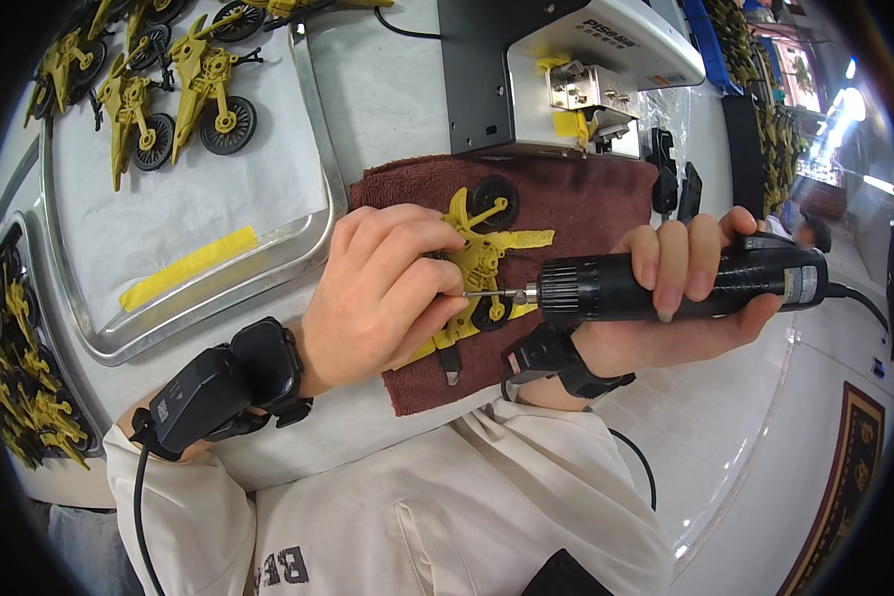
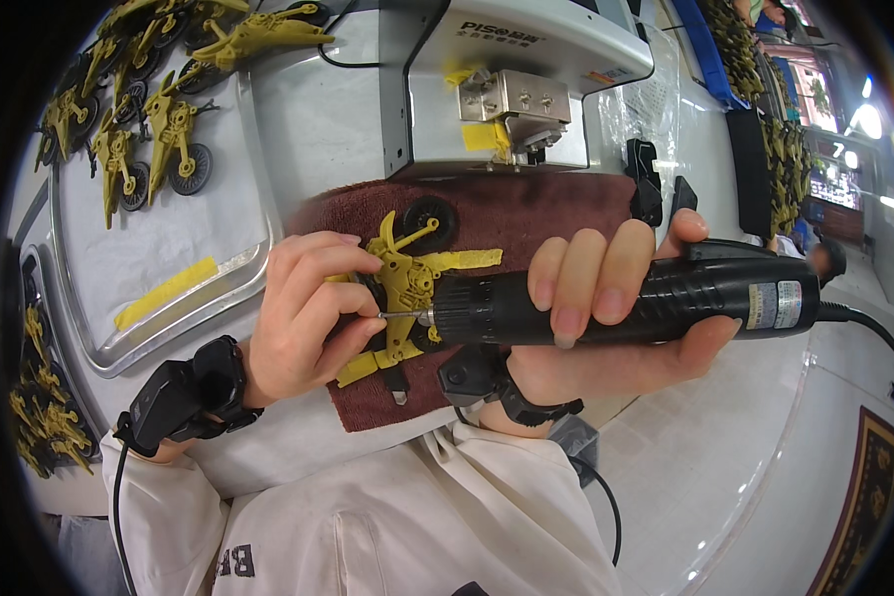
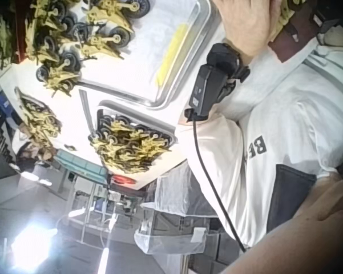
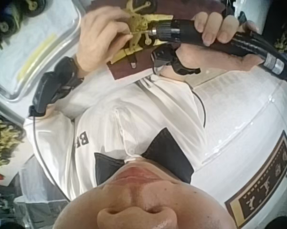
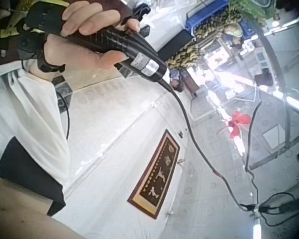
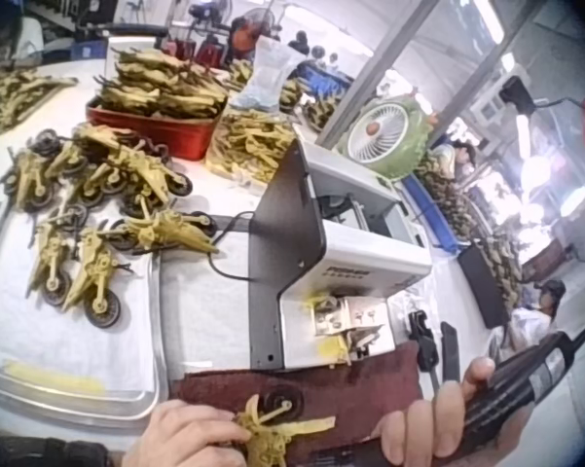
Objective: Assembling small yellow toy motorcycles using an electric screwdriver and an automated screw dispenser.
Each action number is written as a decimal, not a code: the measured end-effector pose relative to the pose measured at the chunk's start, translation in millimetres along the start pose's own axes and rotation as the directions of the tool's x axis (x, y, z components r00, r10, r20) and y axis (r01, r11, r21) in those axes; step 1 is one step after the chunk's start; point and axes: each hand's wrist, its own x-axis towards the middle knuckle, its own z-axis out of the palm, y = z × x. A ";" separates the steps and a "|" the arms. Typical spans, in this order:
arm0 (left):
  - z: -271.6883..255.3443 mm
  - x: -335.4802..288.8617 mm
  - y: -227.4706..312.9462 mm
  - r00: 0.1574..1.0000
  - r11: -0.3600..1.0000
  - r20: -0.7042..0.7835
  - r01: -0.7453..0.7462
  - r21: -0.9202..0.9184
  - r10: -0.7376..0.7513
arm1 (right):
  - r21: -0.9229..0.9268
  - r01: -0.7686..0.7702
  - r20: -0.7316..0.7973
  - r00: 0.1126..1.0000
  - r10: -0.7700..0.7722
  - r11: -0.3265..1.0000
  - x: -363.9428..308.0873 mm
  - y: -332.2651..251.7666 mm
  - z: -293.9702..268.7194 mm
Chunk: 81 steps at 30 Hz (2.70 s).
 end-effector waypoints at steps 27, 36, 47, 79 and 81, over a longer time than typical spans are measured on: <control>-5.3 2.0 3.4 0.911 0.972 0.350 0.172 0.159 -0.219 | -0.366 0.215 0.203 0.968 -0.148 0.905 -13.4 3.1 2.8; -8.8 4.8 3.6 0.884 0.973 0.419 0.143 0.182 -0.208 | -0.387 0.168 0.255 0.964 -0.070 0.906 -7.3 9.0 -2.0; -6.2 10.8 0.9 0.870 0.971 0.441 0.150 0.188 -0.220 | -0.474 0.191 0.541 0.833 0.112 0.860 7.3 9.3 -6.7; -10.0 5.7 1.0 0.874 0.970 0.427 0.179 0.163 -0.233 | -0.465 0.270 0.586 0.808 0.065 0.843 11.5 15.0 12.5; -10.1 6.0 1.1 0.874 0.971 0.427 0.179 0.161 -0.232 | -0.488 0.185 0.541 0.831 0.129 0.853 12.2 19.9 9.6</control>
